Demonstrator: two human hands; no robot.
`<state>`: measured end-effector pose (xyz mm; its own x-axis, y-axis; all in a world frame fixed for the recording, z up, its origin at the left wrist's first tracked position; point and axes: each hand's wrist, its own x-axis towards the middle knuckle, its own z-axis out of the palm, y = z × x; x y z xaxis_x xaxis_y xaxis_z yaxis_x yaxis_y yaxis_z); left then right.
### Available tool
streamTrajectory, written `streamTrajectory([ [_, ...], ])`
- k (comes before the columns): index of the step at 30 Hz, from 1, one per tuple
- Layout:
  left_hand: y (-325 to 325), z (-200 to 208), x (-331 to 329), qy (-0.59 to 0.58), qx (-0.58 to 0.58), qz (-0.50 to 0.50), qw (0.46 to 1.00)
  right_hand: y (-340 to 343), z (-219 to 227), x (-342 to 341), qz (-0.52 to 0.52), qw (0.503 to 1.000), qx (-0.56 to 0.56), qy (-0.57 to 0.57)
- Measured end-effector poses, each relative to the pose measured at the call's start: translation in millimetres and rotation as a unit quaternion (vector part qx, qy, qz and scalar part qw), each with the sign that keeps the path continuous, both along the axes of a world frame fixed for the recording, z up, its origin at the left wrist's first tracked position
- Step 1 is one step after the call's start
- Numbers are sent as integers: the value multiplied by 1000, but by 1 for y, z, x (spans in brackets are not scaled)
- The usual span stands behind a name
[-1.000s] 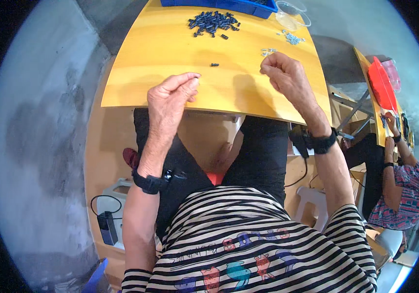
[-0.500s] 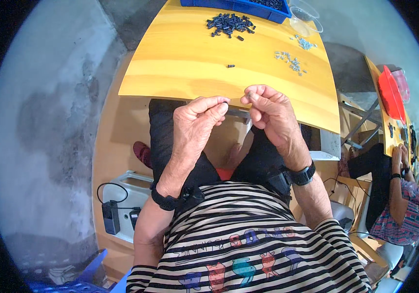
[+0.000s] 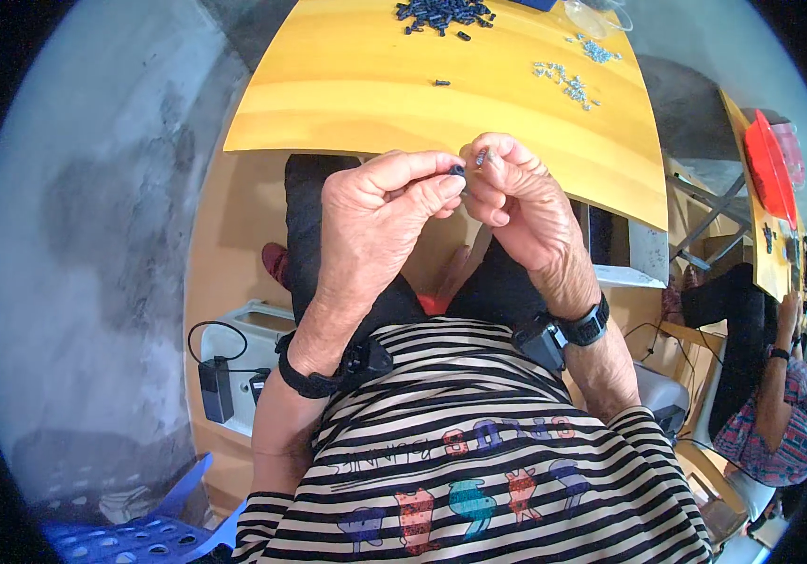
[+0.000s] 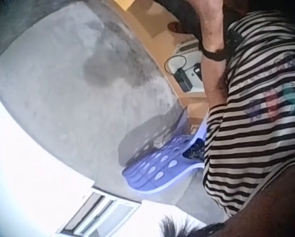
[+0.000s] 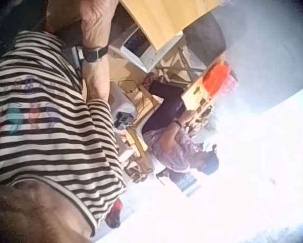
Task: Assembling small plastic components and metal pins by hand at a table.
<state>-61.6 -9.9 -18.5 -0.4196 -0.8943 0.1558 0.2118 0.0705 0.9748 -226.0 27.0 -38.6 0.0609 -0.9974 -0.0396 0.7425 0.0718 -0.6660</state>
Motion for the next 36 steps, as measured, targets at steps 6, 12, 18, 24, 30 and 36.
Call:
streamTrajectory([
  [6,4,4,-1,-21,-22,2,1000,3,0,5,4,1000,-2,-7],
  [12,4,4,0,-22,-9,5,1000,3,-1,8,-20,1000,-2,14],
  [18,0,0,5,-30,-35,45,998,9,19,4,-24,991,14,131],
  [24,-1,-1,6,-83,-118,50,988,13,22,4,-31,965,-7,259],
  [30,-3,-2,9,-123,-180,26,976,13,27,5,-54,939,-38,337],
  [36,-4,0,9,-146,-211,17,966,14,33,5,-35,914,-47,402],
])
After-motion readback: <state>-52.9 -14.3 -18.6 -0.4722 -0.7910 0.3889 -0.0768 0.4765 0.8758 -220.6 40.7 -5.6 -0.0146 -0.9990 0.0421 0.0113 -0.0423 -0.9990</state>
